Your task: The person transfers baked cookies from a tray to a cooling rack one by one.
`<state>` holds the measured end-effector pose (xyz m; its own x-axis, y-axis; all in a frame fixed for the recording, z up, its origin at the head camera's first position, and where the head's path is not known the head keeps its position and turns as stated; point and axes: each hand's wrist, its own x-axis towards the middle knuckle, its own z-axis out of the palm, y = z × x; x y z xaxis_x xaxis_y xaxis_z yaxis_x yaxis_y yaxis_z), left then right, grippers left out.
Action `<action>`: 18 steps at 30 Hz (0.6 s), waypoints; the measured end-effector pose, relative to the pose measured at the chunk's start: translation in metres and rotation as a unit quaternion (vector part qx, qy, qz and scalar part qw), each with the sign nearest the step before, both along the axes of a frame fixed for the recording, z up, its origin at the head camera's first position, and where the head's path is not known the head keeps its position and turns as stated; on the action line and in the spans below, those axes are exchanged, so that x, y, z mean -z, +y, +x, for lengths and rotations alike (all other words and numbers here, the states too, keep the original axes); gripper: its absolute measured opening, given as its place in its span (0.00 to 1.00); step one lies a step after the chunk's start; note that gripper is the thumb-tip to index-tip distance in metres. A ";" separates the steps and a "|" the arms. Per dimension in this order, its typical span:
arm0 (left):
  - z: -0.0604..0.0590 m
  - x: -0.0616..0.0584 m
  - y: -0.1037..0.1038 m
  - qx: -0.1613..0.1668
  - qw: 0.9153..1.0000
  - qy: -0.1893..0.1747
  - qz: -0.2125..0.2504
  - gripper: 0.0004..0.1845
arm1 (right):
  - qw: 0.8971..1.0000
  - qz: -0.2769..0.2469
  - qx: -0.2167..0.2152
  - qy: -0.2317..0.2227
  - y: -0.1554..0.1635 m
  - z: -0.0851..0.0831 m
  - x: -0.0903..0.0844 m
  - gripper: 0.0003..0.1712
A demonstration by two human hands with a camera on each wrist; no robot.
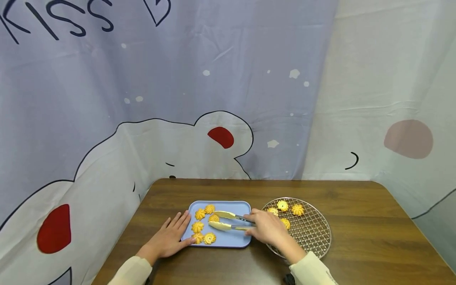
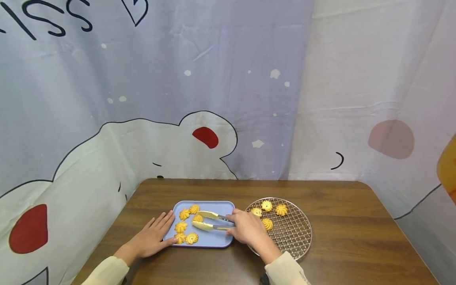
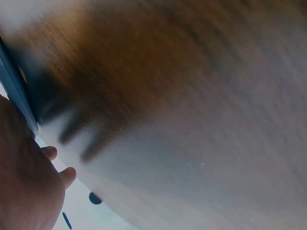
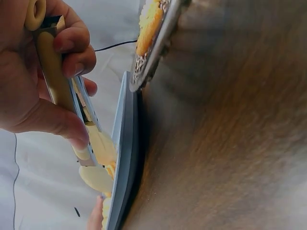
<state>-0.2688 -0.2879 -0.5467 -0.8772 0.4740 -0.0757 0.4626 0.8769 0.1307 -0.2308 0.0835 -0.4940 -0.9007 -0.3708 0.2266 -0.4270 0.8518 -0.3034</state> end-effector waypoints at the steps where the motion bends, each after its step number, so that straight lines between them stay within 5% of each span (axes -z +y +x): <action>1: 0.000 0.000 0.000 0.000 1.000 0.002 0.001 0.50 | 1.000 -0.003 0.001 0.000 0.002 0.002 -0.001 0.30; 18: 0.001 -0.002 -0.001 0.015 1.000 0.012 0.014 0.49 | 0.998 0.028 0.036 0.036 0.039 0.031 -0.017 0.32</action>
